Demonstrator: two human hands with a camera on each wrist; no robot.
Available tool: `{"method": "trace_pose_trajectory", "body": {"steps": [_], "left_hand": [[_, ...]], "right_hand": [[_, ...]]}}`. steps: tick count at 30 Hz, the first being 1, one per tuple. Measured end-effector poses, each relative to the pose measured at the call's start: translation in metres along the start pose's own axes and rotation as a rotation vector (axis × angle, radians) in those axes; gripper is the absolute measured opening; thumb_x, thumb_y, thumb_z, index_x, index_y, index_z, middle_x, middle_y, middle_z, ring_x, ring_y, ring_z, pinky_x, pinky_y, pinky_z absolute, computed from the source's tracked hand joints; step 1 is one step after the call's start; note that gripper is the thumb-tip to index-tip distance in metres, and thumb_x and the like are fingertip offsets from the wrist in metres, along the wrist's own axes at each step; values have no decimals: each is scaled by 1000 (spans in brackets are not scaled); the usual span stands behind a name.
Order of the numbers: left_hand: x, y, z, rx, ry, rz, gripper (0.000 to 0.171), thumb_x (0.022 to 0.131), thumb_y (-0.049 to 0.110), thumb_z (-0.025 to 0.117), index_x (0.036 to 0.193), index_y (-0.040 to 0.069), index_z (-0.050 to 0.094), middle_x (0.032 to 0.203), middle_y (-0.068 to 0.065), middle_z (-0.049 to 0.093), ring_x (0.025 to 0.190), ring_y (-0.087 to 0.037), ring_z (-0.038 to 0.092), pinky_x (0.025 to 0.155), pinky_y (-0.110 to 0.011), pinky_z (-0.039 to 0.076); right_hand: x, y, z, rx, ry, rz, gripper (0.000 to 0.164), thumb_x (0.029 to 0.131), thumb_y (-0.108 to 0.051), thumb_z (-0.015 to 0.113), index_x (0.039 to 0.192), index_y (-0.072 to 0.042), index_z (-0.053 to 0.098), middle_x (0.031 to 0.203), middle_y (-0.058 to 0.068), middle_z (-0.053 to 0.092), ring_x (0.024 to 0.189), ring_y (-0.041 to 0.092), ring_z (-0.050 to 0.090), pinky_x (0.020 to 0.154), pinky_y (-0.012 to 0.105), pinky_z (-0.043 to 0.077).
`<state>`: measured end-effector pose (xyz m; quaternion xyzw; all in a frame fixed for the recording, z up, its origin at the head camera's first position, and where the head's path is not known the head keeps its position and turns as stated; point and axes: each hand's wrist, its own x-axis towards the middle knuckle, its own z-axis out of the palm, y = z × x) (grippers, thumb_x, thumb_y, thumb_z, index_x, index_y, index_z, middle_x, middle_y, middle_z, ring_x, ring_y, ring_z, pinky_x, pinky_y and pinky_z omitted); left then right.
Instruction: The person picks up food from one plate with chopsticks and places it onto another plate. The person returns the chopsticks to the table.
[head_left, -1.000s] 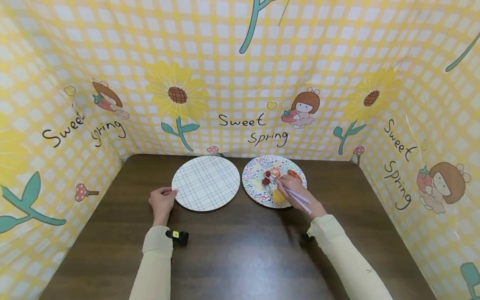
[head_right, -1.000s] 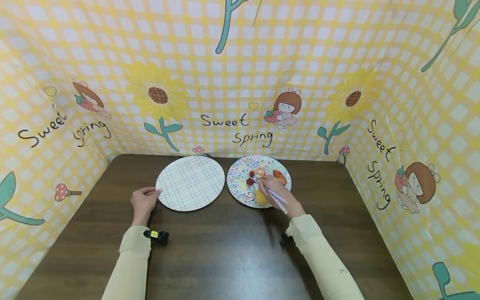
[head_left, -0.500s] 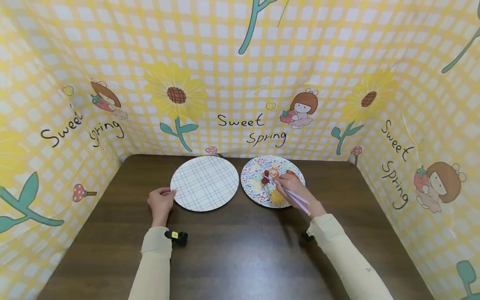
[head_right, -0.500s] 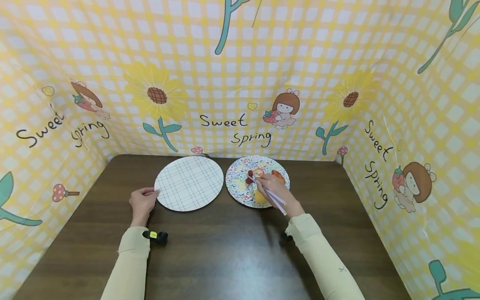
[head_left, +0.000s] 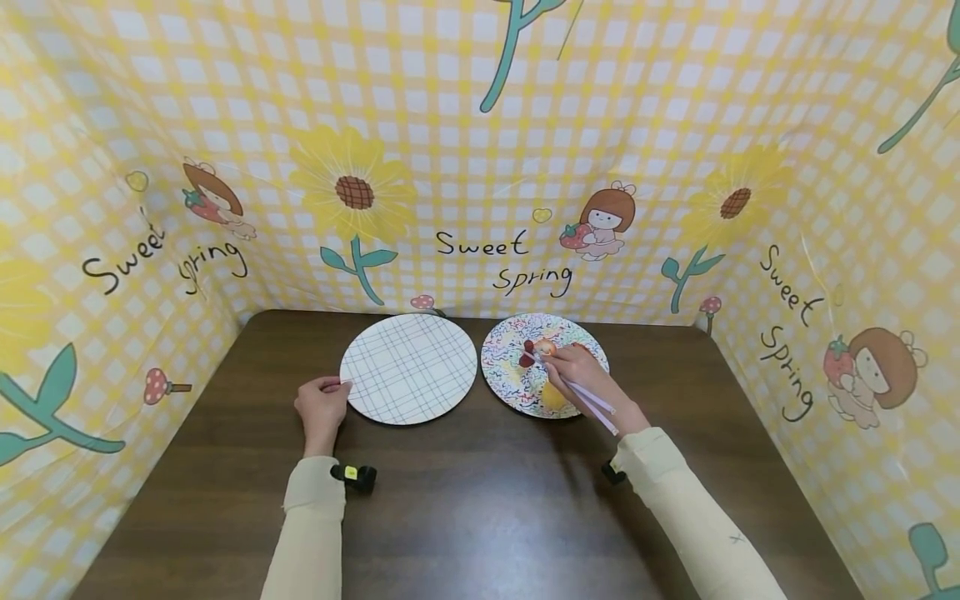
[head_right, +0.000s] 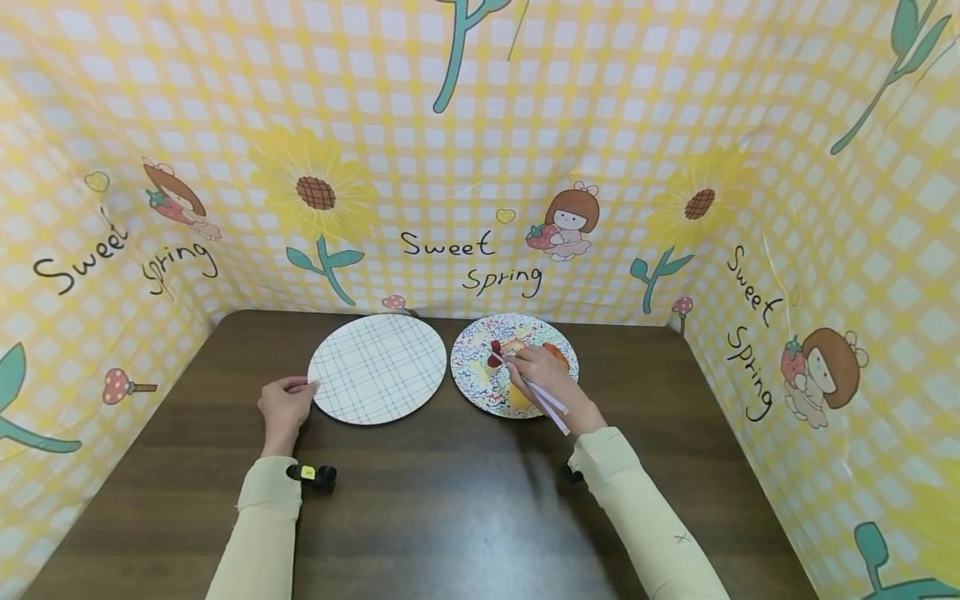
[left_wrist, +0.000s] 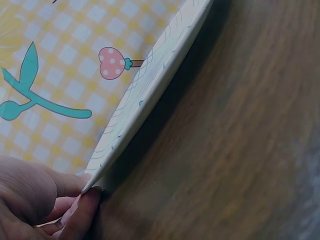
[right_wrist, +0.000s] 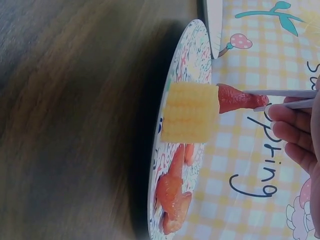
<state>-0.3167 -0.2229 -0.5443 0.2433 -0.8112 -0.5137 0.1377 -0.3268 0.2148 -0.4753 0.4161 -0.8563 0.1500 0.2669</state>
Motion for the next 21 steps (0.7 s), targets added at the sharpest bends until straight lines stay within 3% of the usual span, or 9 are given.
{"method": "trace_pose_trajectory", "body": {"steps": [10, 21], "left_hand": [[-2, 0, 3, -12, 41, 4, 29, 94, 15, 70, 113, -7, 72, 110, -27, 71, 101, -36, 68, 80, -37, 51], [-3, 3, 4, -14, 19, 1, 30, 97, 15, 67, 115, -8, 70, 113, -29, 70, 106, -39, 65, 91, -49, 51]], "right_hand": [[4, 1, 6, -26, 8, 13, 21, 94, -4, 61, 106, 6, 75, 92, 15, 73, 81, 31, 65, 79, 45, 53], [12, -12, 3, 33, -34, 63, 22, 96, -1, 61, 113, 6, 74, 107, 17, 74, 94, 32, 69, 81, 44, 56]]}}
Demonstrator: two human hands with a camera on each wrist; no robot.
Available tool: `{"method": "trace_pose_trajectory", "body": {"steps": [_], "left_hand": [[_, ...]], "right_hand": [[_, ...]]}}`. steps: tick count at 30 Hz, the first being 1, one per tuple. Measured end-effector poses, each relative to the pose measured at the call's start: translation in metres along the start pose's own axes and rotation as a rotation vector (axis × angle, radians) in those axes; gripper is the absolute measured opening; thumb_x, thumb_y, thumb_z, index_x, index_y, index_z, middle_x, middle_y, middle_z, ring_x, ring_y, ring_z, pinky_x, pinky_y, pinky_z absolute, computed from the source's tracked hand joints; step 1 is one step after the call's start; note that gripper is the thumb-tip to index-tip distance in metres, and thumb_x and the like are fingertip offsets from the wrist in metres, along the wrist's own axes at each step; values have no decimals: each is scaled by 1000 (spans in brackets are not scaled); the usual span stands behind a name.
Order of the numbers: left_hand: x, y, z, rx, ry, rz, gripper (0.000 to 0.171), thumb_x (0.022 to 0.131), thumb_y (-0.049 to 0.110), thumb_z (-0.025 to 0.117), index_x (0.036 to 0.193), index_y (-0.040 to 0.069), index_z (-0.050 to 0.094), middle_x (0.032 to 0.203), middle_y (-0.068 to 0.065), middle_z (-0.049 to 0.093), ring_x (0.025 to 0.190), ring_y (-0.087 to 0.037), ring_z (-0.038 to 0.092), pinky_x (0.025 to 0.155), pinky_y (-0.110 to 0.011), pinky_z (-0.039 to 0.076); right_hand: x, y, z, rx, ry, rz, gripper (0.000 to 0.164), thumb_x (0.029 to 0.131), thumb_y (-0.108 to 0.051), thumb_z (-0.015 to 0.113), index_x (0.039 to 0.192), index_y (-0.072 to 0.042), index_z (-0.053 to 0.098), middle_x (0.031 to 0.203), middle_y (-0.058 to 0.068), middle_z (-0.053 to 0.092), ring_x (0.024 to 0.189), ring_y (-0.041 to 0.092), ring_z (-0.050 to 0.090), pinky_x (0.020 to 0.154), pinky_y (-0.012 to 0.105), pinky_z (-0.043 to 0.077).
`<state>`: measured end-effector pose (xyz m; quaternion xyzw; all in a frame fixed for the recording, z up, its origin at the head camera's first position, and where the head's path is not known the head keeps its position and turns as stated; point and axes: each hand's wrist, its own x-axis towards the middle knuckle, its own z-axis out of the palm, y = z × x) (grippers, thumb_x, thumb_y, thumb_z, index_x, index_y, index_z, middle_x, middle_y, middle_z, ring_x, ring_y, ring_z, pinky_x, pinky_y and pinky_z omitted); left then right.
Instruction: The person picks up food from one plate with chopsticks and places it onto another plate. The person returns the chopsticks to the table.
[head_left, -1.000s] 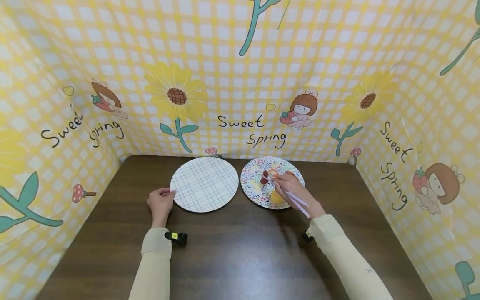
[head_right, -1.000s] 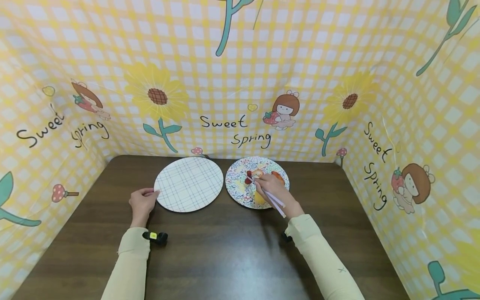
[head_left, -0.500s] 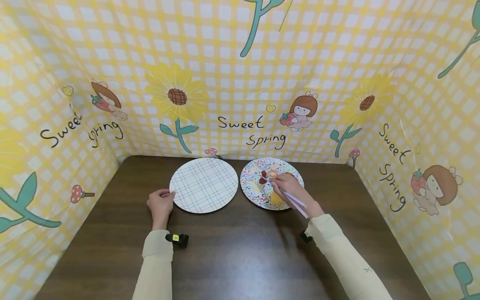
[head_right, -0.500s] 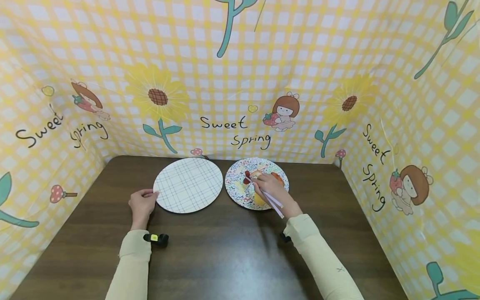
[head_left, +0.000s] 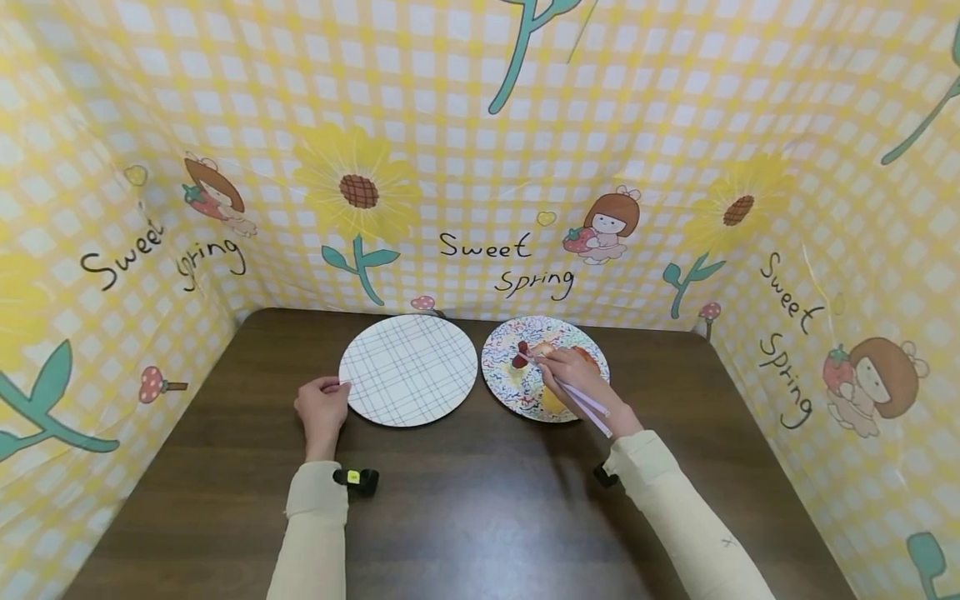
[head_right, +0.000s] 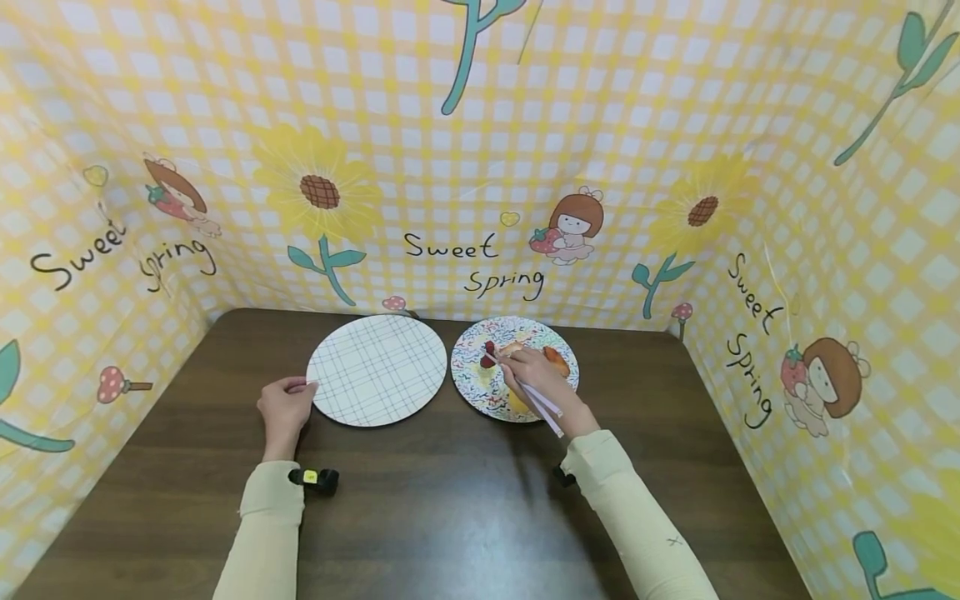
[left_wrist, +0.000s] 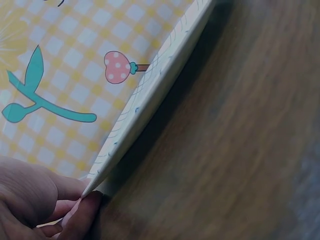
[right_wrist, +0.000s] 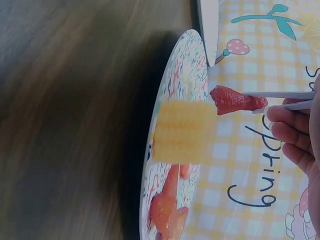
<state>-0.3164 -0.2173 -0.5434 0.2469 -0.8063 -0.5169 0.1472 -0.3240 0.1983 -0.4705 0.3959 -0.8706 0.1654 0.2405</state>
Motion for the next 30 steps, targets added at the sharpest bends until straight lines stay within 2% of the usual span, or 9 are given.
{"method": "trace_pose_trajectory", "body": {"steps": [5, 9, 13, 16, 22, 27, 29, 30], "left_hand": [[1, 1, 1, 10, -6, 8, 30, 97, 15, 67, 115, -8, 70, 113, -29, 70, 106, -40, 65, 91, -49, 50], [2, 2, 2, 14, -6, 18, 30, 96, 16, 68, 115, -7, 70, 113, -28, 71, 105, -39, 67, 90, -48, 52], [2, 2, 2, 1, -17, 32, 30, 95, 16, 69, 115, -8, 71, 113, -29, 71, 105, -39, 67, 89, -47, 51], [3, 1, 1, 4, -28, 32, 31, 95, 15, 69, 115, -8, 70, 113, -29, 70, 106, -39, 66, 89, -46, 51], [4, 0, -2, 6, -31, 25, 31, 96, 16, 69, 116, -8, 70, 113, -29, 70, 105, -38, 67, 88, -47, 52], [5, -1, -6, 14, -50, 33, 33, 96, 16, 69, 117, -9, 70, 114, -29, 70, 106, -38, 67, 86, -44, 52], [4, -1, -7, 18, -57, 30, 33, 95, 16, 69, 117, -9, 69, 114, -29, 70, 106, -38, 66, 82, -40, 53], [3, -2, -8, 20, -61, 28, 33, 95, 16, 69, 117, -9, 69, 114, -29, 69, 105, -38, 66, 80, -37, 52]], "right_hand": [[5, -1, 5, 53, 0, -27, 21, 98, -1, 58, 112, 6, 73, 110, 18, 72, 103, 33, 68, 90, 44, 54], [10, -1, 10, 99, 31, -73, 19, 98, 1, 58, 109, 7, 73, 102, 18, 72, 97, 32, 66, 87, 43, 54], [15, -4, 14, 84, 61, -118, 19, 96, 2, 58, 107, 7, 73, 95, 17, 72, 89, 29, 65, 81, 42, 52], [19, -8, 18, 69, 61, -118, 17, 96, 1, 58, 104, 3, 74, 90, 12, 72, 85, 26, 63, 81, 41, 49], [31, -23, 28, 92, 14, -24, 15, 99, -3, 58, 92, -5, 70, 85, 5, 68, 84, 22, 61, 82, 36, 49], [39, -36, 32, 196, -25, 86, 22, 103, -6, 54, 106, -2, 75, 98, 9, 75, 95, 25, 67, 87, 40, 53], [41, -41, 33, 252, -44, 121, 24, 105, -8, 51, 107, -2, 74, 96, 8, 75, 92, 24, 66, 85, 40, 52], [42, -42, 35, 279, -48, 123, 24, 105, -7, 50, 101, -2, 73, 90, 8, 73, 88, 23, 64, 82, 39, 52]]}}
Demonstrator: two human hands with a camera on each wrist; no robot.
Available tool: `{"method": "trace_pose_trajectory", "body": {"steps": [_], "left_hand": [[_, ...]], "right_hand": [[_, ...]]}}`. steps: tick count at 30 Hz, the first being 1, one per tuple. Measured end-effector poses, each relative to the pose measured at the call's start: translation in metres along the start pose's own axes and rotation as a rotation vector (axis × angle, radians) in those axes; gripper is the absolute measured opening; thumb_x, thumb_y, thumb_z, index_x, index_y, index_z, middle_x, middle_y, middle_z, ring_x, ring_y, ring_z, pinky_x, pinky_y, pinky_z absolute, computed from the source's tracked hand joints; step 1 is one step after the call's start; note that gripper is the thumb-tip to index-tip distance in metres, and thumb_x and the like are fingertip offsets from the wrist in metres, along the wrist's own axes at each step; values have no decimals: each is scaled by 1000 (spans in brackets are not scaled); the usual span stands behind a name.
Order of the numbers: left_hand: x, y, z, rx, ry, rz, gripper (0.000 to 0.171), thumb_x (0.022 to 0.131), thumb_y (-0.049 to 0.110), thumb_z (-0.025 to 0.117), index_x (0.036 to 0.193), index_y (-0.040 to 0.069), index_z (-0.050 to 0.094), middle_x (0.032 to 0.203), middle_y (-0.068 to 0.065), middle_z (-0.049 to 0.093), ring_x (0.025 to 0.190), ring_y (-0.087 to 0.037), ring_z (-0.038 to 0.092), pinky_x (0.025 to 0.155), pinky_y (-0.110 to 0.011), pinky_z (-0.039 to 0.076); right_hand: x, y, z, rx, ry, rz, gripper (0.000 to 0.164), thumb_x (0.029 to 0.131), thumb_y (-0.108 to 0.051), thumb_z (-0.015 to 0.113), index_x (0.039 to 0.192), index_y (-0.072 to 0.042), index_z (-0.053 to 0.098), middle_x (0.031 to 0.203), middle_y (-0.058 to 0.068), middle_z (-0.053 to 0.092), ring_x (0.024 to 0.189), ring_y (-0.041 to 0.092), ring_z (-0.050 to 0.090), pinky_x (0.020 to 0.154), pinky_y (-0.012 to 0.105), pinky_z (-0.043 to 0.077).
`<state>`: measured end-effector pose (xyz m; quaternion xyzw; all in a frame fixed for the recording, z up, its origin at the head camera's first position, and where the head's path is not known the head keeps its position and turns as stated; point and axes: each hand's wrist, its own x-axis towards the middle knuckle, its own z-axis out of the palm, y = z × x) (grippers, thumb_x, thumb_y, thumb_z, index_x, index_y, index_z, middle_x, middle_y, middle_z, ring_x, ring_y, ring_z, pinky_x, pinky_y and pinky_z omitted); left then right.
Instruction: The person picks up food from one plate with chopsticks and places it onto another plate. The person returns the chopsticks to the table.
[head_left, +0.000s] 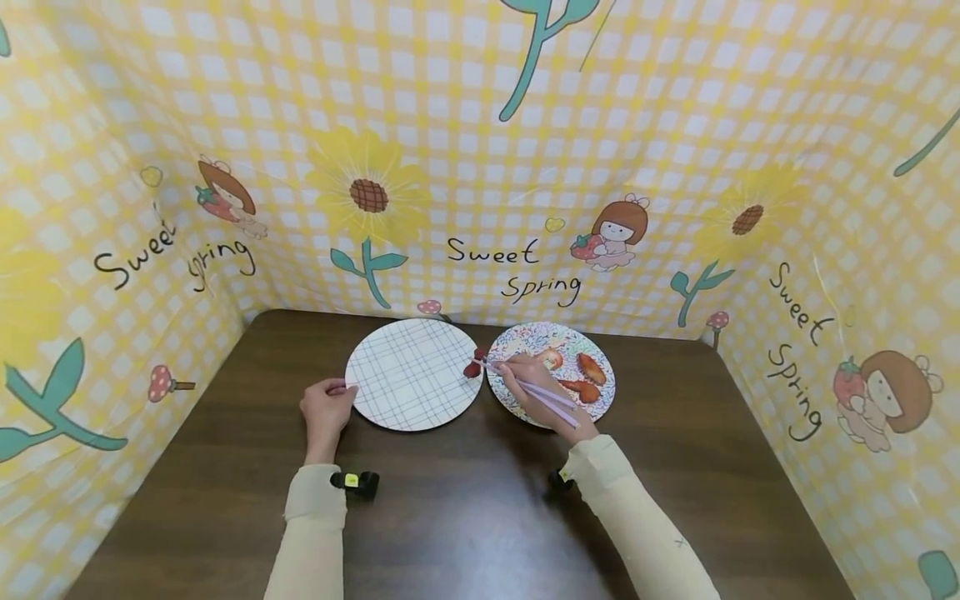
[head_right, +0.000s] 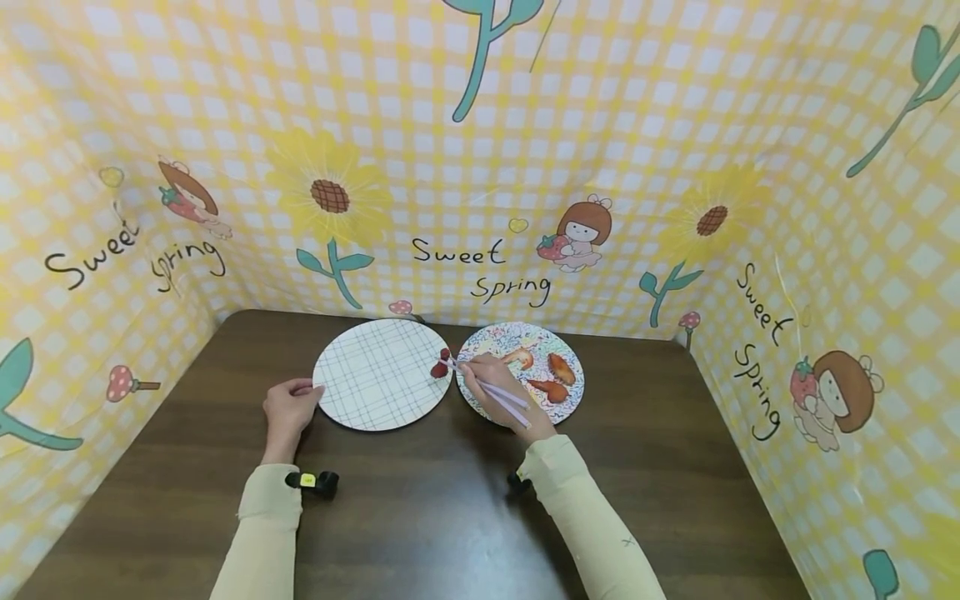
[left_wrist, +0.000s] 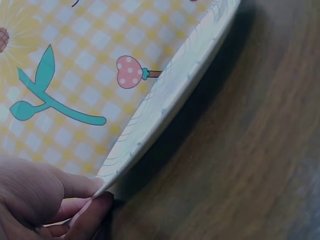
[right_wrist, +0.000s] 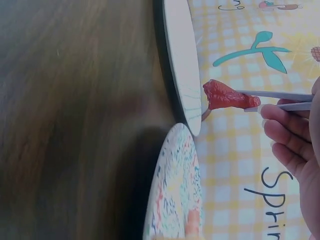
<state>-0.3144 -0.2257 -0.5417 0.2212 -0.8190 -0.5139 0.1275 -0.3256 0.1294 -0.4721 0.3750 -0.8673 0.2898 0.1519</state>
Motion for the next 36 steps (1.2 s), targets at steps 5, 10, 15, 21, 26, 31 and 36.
{"method": "trace_pose_trajectory", "body": {"steps": [5, 10, 15, 21, 26, 31, 36], "left_hand": [[-3, 0, -2, -5, -10, -10, 33, 94, 15, 70, 118, -8, 69, 114, -28, 70, 106, -37, 67, 73, -27, 49], [-3, 1, 1, -9, -7, -4, 33, 93, 15, 72, 118, -7, 70, 112, -27, 71, 105, -36, 68, 70, -25, 49], [-5, 2, 3, -5, -2, 10, 31, 92, 13, 73, 115, -8, 71, 110, -27, 72, 102, -37, 69, 65, -19, 47], [-5, 2, 3, -23, -15, 13, 31, 92, 12, 74, 115, -8, 71, 110, -28, 72, 102, -37, 69, 63, -17, 46], [-3, -1, 2, -41, -39, -16, 33, 92, 14, 74, 117, -8, 70, 112, -28, 71, 103, -36, 68, 62, -15, 46], [1, -2, 2, -47, -54, -43, 35, 92, 15, 74, 119, -8, 70, 114, -27, 71, 102, -34, 69, 63, -14, 46], [3, -3, 0, -33, -59, -38, 36, 92, 15, 74, 119, -7, 70, 114, -27, 71, 102, -33, 69, 63, -15, 46]], "right_hand": [[4, 0, 8, 97, 22, -40, 26, 103, 0, 50, 82, -5, 64, 74, 10, 62, 72, 18, 52, 68, 31, 45], [6, 4, 11, 165, 6, -5, 29, 104, -2, 50, 81, -6, 65, 74, 8, 61, 71, 14, 51, 66, 26, 44], [5, 5, 12, 228, -48, 90, 27, 107, -9, 49, 96, -4, 73, 78, 3, 63, 72, 13, 54, 66, 25, 46], [3, 9, 14, 237, -90, 190, 31, 107, -13, 46, 118, -1, 73, 101, 5, 75, 93, 19, 67, 82, 31, 55], [7, 8, 16, 217, -84, 236, 29, 107, -14, 48, 104, -6, 75, 87, 1, 71, 79, 13, 60, 73, 26, 51], [11, 11, 22, 172, -39, 220, 31, 105, -12, 50, 79, -10, 67, 68, -1, 59, 66, 12, 51, 65, 25, 45], [15, 17, 29, 158, -65, 276, 35, 106, -15, 49, 78, -2, 66, 66, 1, 54, 65, 14, 48, 66, 27, 41]]}}
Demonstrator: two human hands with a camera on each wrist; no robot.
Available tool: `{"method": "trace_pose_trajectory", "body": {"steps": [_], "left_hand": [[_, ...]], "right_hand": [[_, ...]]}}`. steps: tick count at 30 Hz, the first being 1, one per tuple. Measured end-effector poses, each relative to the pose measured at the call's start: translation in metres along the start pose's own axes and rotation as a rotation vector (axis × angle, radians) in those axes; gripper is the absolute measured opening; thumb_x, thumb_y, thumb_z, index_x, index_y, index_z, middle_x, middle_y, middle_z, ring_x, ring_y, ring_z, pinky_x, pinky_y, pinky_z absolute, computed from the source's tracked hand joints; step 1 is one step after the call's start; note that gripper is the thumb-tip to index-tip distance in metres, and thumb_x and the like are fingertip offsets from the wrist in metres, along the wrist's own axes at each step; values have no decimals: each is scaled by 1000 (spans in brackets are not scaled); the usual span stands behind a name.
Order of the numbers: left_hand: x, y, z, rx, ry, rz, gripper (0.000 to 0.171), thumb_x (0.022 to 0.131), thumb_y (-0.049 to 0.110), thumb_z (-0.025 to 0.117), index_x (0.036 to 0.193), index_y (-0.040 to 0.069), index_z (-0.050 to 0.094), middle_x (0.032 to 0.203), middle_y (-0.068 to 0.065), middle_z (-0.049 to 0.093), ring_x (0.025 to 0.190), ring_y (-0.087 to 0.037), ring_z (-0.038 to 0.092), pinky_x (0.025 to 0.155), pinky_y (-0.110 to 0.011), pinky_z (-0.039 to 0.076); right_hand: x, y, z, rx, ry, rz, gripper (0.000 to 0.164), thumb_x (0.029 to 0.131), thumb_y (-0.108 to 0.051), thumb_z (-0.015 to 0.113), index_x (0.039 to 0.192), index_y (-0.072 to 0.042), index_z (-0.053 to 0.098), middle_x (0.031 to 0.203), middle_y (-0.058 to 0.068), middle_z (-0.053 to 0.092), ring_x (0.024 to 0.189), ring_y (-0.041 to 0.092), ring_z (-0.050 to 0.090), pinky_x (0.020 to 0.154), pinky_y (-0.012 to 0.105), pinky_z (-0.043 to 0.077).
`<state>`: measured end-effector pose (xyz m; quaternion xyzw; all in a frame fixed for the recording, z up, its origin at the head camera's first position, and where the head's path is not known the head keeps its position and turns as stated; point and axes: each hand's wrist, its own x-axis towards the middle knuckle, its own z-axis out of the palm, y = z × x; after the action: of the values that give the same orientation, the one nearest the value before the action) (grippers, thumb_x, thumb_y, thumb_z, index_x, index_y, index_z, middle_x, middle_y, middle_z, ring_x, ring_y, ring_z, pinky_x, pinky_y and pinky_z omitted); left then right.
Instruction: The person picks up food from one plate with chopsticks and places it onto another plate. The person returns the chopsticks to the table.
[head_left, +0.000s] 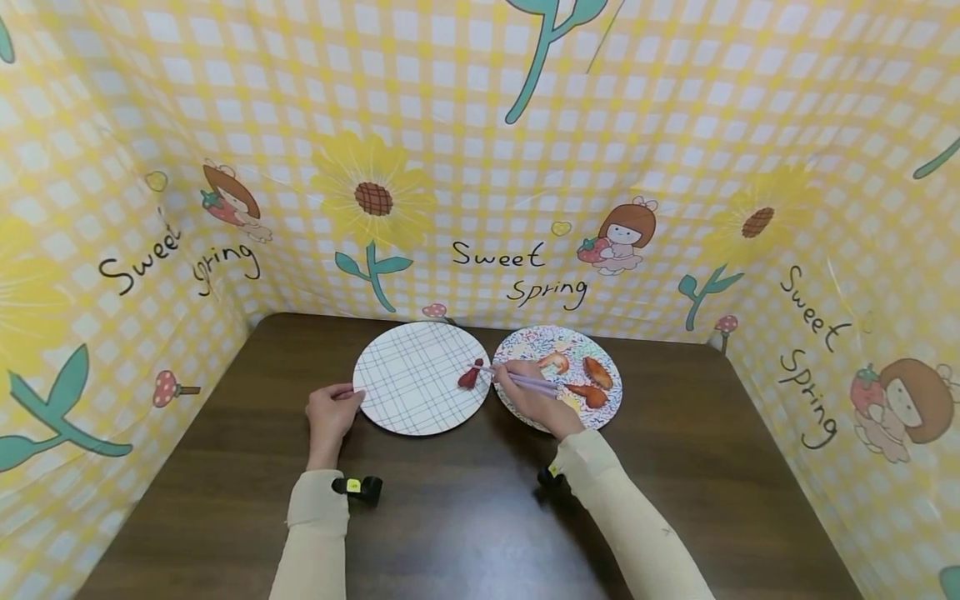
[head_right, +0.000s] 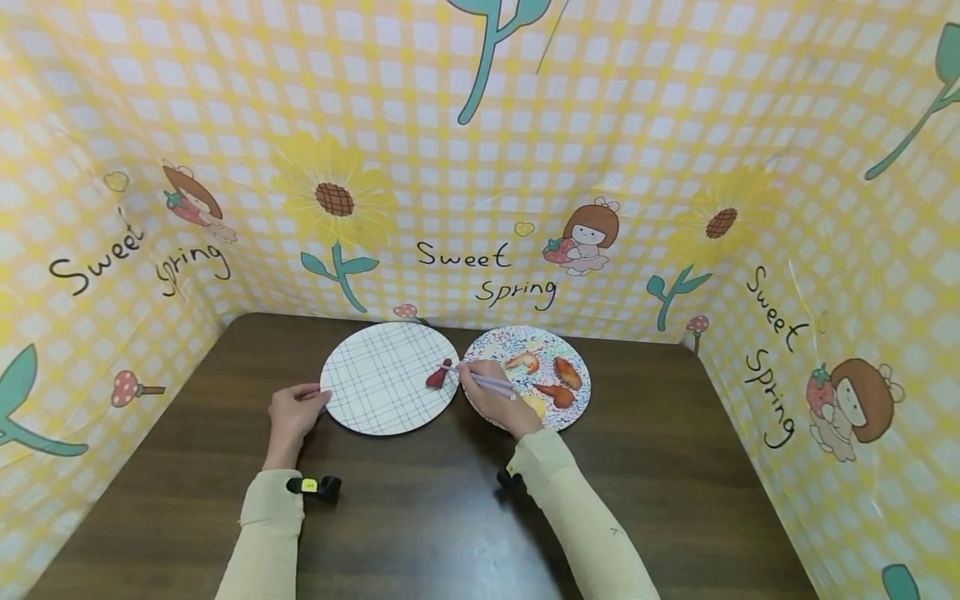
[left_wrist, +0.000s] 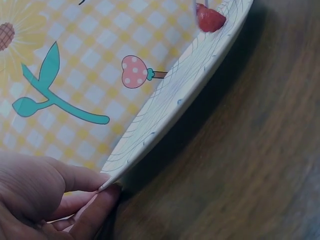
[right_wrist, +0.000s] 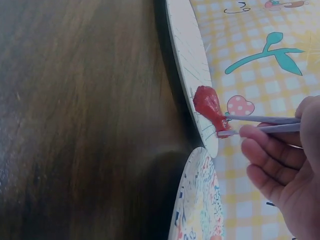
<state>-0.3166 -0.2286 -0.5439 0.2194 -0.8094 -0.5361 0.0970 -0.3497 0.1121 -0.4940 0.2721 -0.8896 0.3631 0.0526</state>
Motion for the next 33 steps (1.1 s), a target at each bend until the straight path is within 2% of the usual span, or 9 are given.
{"method": "trace_pose_trajectory", "body": {"steps": [8, 12, 14, 17, 22, 25, 27, 30, 33], "left_hand": [[-1, 3, 2, 1, -41, -8, 42, 90, 16, 76, 122, -8, 68, 116, -27, 70, 104, -32, 67, 66, -16, 46], [-2, 4, 3, -9, -50, -23, 42, 89, 16, 77, 123, -7, 68, 117, -26, 69, 103, -30, 66, 66, -17, 47], [-1, 4, 3, -13, -52, -30, 42, 89, 16, 77, 123, -7, 68, 117, -25, 69, 103, -29, 66, 66, -17, 47], [-1, 3, 2, -13, -49, -31, 41, 90, 15, 77, 123, -8, 67, 118, -26, 69, 104, -30, 66, 65, -16, 47], [0, 3, 0, -13, -42, -32, 41, 90, 15, 76, 123, -8, 67, 118, -27, 68, 105, -31, 66, 65, -16, 46], [0, 3, 0, -8, -45, -32, 41, 90, 16, 76, 123, -7, 67, 118, -26, 69, 105, -31, 66, 65, -17, 46], [1, 2, 0, -7, -42, -32, 41, 90, 16, 76, 123, -8, 67, 118, -27, 69, 105, -32, 66, 65, -17, 46], [1, -1, 0, -3, -37, -31, 42, 90, 16, 76, 124, -8, 67, 119, -27, 68, 106, -33, 66, 63, -15, 46], [1, -1, 0, -3, -34, -26, 42, 90, 15, 76, 124, -8, 67, 119, -28, 68, 106, -34, 67, 62, -14, 45]], "right_hand": [[0, 5, 4, -19, 33, -29, 37, 104, -10, 55, 71, 1, 64, 60, -6, 45, 58, 12, 44, 57, 24, 38], [-2, 4, 1, -8, 38, -55, 33, 104, -13, 56, 75, -3, 68, 62, -1, 52, 61, 12, 46, 59, 25, 40], [-4, 3, -2, 0, 32, -52, 33, 106, -17, 55, 78, -7, 69, 66, 3, 58, 64, 12, 48, 62, 25, 41], [-7, 3, -7, 22, 18, -40, 40, 108, -24, 51, 76, -5, 66, 66, 5, 55, 63, 12, 45, 61, 25, 39], [-12, 8, -20, 47, 22, 9, 45, 109, -33, 48, 74, -7, 62, 61, -6, 41, 56, 8, 37, 57, 24, 34], [-16, 15, -30, 29, 67, 14, 39, 108, -30, 48, 77, -15, 67, 59, -6, 45, 57, 9, 41, 59, 26, 39], [-20, 21, -36, 35, 90, 18, 36, 108, -26, 48, 86, -14, 74, 64, -2, 58, 61, 12, 48, 62, 28, 43], [-26, 31, -47, 96, 108, 58, 36, 108, -25, 45, 108, -13, 79, 91, 5, 75, 79, 19, 62, 69, 31, 48], [-32, 41, -60, 160, 117, 127, 40, 109, -32, 42, 111, -17, 79, 108, 8, 76, 92, 34, 67, 68, 37, 53]]}}
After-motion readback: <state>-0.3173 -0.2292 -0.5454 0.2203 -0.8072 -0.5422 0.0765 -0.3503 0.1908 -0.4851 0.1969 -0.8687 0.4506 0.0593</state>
